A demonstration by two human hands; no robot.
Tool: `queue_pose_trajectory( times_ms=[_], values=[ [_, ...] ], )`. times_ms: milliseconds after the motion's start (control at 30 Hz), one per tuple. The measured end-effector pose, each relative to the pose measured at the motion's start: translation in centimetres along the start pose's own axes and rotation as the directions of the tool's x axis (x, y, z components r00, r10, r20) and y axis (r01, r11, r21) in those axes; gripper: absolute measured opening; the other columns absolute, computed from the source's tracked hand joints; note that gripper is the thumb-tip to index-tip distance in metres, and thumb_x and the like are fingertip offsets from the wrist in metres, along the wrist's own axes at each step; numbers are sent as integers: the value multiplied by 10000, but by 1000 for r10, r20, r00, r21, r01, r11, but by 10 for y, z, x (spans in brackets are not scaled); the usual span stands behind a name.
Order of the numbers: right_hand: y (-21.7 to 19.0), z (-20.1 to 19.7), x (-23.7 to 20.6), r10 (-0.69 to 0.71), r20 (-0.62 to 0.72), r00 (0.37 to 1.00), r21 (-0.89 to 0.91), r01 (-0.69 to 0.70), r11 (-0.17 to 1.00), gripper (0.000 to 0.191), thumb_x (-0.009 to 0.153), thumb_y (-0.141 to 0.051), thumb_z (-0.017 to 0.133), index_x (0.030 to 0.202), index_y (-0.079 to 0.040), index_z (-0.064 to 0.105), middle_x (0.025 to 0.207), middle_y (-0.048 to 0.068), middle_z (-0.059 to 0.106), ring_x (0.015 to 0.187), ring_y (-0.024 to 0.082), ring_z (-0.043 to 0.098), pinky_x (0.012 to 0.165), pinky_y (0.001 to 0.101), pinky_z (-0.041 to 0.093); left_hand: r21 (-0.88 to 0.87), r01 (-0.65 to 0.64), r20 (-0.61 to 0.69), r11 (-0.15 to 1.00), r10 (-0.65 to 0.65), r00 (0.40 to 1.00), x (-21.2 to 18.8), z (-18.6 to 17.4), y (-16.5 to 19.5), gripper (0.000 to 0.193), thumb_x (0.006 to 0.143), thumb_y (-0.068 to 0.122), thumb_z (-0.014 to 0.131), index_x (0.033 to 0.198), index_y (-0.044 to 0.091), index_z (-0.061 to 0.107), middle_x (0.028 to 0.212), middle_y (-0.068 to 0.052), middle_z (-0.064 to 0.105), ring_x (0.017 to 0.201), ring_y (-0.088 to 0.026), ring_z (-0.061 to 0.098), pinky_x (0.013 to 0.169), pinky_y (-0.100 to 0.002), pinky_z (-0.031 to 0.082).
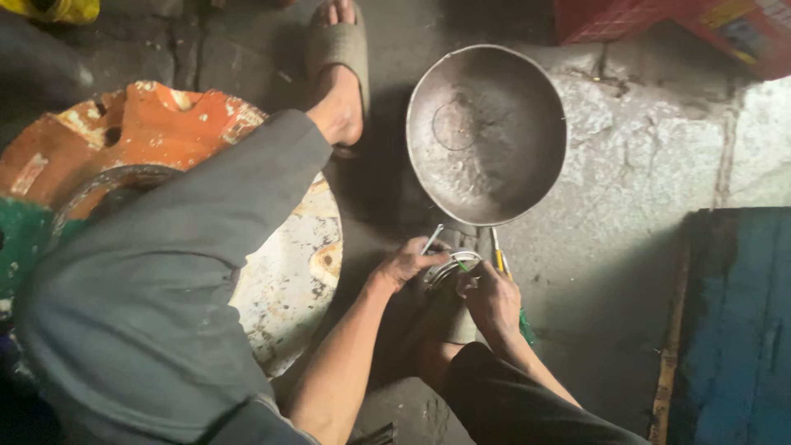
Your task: The person uses a screwdriver and a wrench to work on a cylindrical metal part held between their feet. They repeatedly tighten or adjust components of the part while occasionally placing tools into a nearby metal bowl.
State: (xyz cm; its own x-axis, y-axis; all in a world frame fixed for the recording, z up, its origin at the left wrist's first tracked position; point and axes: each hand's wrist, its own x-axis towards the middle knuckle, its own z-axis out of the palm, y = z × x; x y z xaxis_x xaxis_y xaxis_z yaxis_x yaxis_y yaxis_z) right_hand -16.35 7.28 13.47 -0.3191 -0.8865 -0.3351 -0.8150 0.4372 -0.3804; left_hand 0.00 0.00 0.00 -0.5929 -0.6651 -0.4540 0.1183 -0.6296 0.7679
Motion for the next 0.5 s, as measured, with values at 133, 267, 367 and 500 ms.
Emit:
queue_pose_trajectory(
  times_ms=[133,267,367,500],
  values=[
    [-14,2,-6,-60,-105,993,81,69,994,218,816,-240,775,937,-86,680,946,184,712,885,408,669,769,500,519,182,-22,-112,983,43,993,-2,6,7,491,645,214,884,1067,29,713,966,-83,721,893,-159,656,815,-314,529],
    [-18,8,-9,-183,-181,966,-10,184,983,114,823,-159,720,934,-144,701,896,149,689,845,389,666,745,495,529,228,-11,-213,974,61,975,-6,9,11,469,598,216,879,1006,35,736,903,-86,748,828,-173,682,774,-325,548],
    [-14,8,-10,-258,-183,949,-77,248,966,151,828,-134,690,974,-171,695,869,128,679,815,374,668,714,492,538,310,13,-242,951,66,968,-5,10,10,475,591,255,876,999,52,741,899,-99,757,834,-198,705,776,-336,551],
    [-12,8,-11,-307,-149,940,-131,289,948,98,868,-142,682,952,-193,683,868,114,676,801,360,674,688,484,545,455,-36,-236,890,160,959,1,8,8,479,585,304,900,956,47,741,924,-149,754,880,-260,726,808,-370,553]
  ],
)
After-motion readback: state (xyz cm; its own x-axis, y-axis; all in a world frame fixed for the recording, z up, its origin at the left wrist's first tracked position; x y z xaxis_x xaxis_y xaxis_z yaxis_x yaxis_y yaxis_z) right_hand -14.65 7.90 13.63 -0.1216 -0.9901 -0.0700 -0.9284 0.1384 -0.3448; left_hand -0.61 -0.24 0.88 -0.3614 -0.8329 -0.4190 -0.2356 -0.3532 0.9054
